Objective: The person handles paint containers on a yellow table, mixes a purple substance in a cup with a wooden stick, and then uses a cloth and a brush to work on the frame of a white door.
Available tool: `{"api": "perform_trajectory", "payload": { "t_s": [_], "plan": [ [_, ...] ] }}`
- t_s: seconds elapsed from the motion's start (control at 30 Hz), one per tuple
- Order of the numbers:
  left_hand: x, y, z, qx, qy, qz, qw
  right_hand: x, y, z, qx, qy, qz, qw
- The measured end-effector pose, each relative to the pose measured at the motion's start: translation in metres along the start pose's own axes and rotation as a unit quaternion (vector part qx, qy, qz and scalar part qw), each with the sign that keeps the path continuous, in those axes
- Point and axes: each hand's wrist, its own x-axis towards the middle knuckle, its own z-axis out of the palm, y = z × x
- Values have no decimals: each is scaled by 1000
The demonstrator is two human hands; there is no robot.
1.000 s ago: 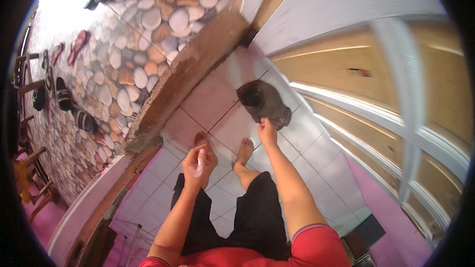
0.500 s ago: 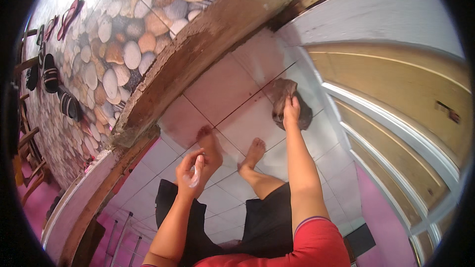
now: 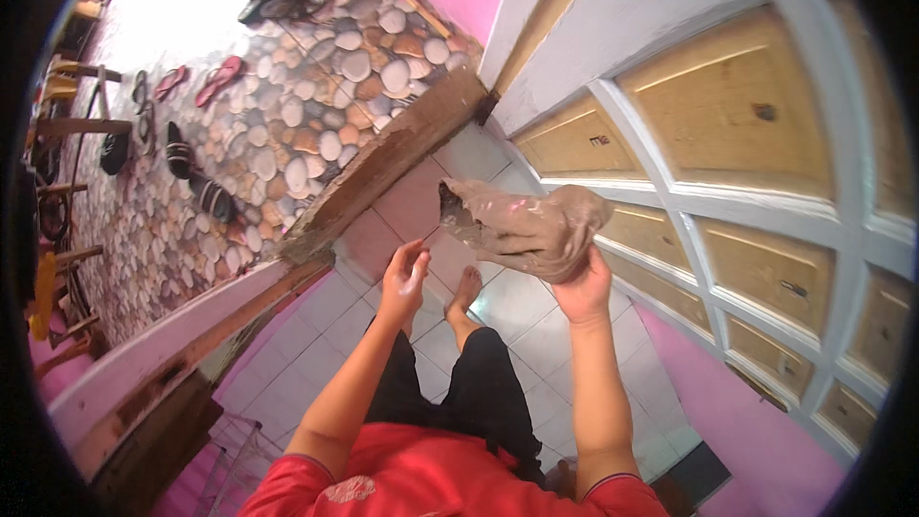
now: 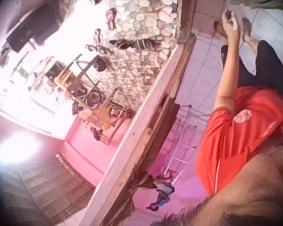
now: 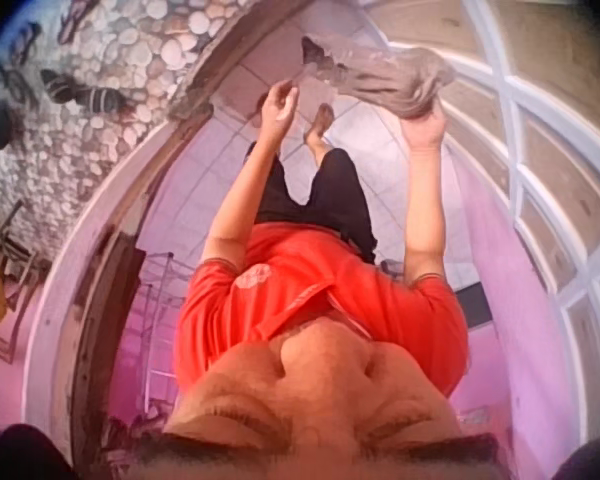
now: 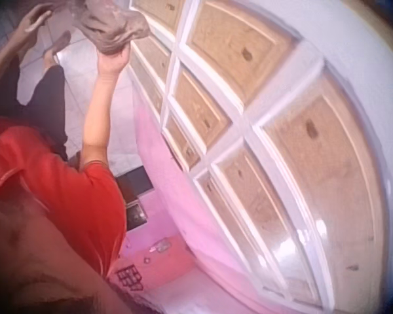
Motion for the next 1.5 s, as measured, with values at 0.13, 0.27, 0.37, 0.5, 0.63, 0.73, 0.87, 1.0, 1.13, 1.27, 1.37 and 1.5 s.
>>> {"api": "perform_trajectory", "payload": {
  "t_s": [0.13,0.27,0.37,0.5,0.63,0.73,0.87,1.0,1.13,1.27,1.37,1.5],
  "plan": [
    [-19,43,9,-91,6,-136,986,-83,-42,93,3,-51,-57,997],
    [-9,86,54,-251,-120,-192,941,-156,-78,159,-33,-107,-83,990],
    [-2,118,117,-376,-281,-224,854,-208,-95,168,-52,-111,-116,986],
    [-8,190,155,-362,-375,-170,837,-266,-121,131,-141,-121,-191,964],
    [-22,270,140,-448,-413,-113,785,-319,-143,134,-387,-47,-16,921],
    [-31,303,128,-437,-502,-86,741,-316,-127,125,-543,88,16,835],
    [-23,293,103,-499,-515,-134,684,-268,-104,146,-760,133,-34,635],
    [-64,346,93,-421,-516,-121,736,-236,-86,191,-658,165,-447,583],
    [-122,432,74,-323,-397,-69,856,-198,-96,181,-586,92,-363,718],
    [-69,434,25,-438,-350,39,827,-217,-103,171,-383,-49,-297,873],
    [-30,414,-33,-359,-259,106,890,-227,-100,187,-347,-86,-405,842],
    [-27,382,-76,254,-20,260,931,-237,-107,222,-205,-220,-420,856]
  ]
}}
